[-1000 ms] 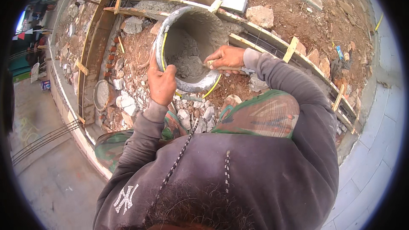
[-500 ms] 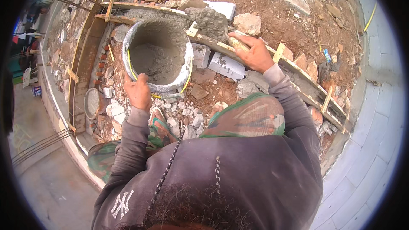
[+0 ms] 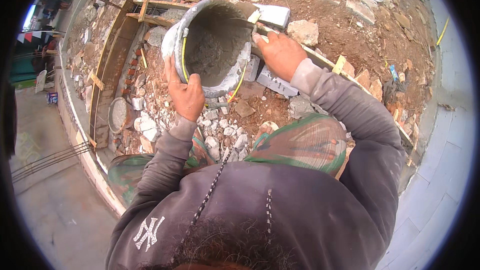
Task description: The person uses a trowel to scoop wet cement from a bucket and apply it onto a brick and wooden frame structure, leveling and smoothing the mixture by hand.
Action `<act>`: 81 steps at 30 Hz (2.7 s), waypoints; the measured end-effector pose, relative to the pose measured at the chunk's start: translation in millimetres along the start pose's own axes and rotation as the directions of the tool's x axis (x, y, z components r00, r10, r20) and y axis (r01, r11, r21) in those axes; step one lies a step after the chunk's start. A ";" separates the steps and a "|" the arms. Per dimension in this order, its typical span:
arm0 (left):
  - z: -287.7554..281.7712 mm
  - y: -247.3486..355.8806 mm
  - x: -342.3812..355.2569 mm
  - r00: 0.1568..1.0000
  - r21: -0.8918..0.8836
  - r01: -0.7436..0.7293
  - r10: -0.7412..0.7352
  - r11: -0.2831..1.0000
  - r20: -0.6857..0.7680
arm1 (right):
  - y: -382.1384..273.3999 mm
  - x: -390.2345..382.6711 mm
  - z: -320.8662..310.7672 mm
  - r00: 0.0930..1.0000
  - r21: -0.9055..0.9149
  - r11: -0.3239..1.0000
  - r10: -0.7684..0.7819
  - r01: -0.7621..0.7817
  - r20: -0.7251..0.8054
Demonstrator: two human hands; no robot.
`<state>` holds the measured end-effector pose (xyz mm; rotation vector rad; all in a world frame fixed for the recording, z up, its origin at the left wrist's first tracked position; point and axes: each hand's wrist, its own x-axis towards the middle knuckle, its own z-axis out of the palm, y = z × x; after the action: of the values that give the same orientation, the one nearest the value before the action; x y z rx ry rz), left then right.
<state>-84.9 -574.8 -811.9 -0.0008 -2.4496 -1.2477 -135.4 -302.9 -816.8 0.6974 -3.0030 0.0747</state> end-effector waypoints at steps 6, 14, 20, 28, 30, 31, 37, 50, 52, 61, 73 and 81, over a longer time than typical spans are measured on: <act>-4.3 22.5 7.6 0.993 -0.103 -0.107 0.111 0.989 0.035 | -3.1 54.4 -25.5 0.914 0.286 0.953 -0.026 -0.099 0.404; 8.7 17.7 -9.8 0.988 -0.163 -0.061 0.083 0.985 0.130 | -9.0 17.4 41.0 0.707 0.767 0.278 -0.299 -0.578 0.641; 11.6 -12.4 -6.3 0.993 -0.189 0.091 -0.075 0.978 0.089 | 4.1 -8.6 55.5 0.719 0.746 -0.051 -0.320 -0.664 0.617; -4.3 -38.9 1.8 0.983 -0.291 0.183 -0.183 0.939 0.030 | 42.6 -55.5 7.4 0.887 0.887 -0.008 0.021 -0.462 0.462; -4.3 -51.5 2.1 0.981 -0.296 0.188 -0.191 0.936 0.017 | 55.6 -65.9 41.3 0.975 0.939 0.278 0.146 -0.202 0.167; -6.6 -56.3 2.7 0.983 -0.281 0.177 -0.182 0.943 0.008 | 54.6 -67.7 55.7 0.988 0.910 0.409 0.156 -0.062 -0.003; -17.4 -46.8 15.1 0.994 -0.233 0.093 -0.104 0.968 -0.035 | 40.7 -69.2 68.3 0.959 0.338 0.909 0.277 -0.243 -0.055; -25.2 64.5 26.2 0.956 -0.120 -0.292 0.287 0.949 -0.053 | -33.7 49.0 -67.6 0.994 0.196 0.976 0.079 -0.092 0.073; -29.5 65.1 25.9 0.971 -0.215 -0.241 0.237 0.946 -0.044 | -3.5 67.2 -80.3 0.974 0.361 0.933 -0.083 0.001 0.212; -11.9 38.2 22.5 0.979 -0.171 -0.123 0.148 0.978 0.142 | 19.9 30.1 39.5 0.740 0.826 0.092 -0.398 -0.557 0.543; -8.5 -33.9 17.8 0.940 -0.468 0.338 -0.319 0.817 0.121 | 37.1 -9.8 -25.5 0.897 0.900 -0.086 -0.163 -0.428 0.411; -16.7 -46.4 36.7 0.948 -0.533 0.270 -0.317 0.802 0.004 | 75.0 -60.5 83.4 0.964 0.576 0.805 0.245 -0.142 -0.105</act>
<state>-121.2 -622.2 -826.7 0.2881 -2.0027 -1.9842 -118.1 -214.1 -906.6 0.3689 -2.8576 1.0171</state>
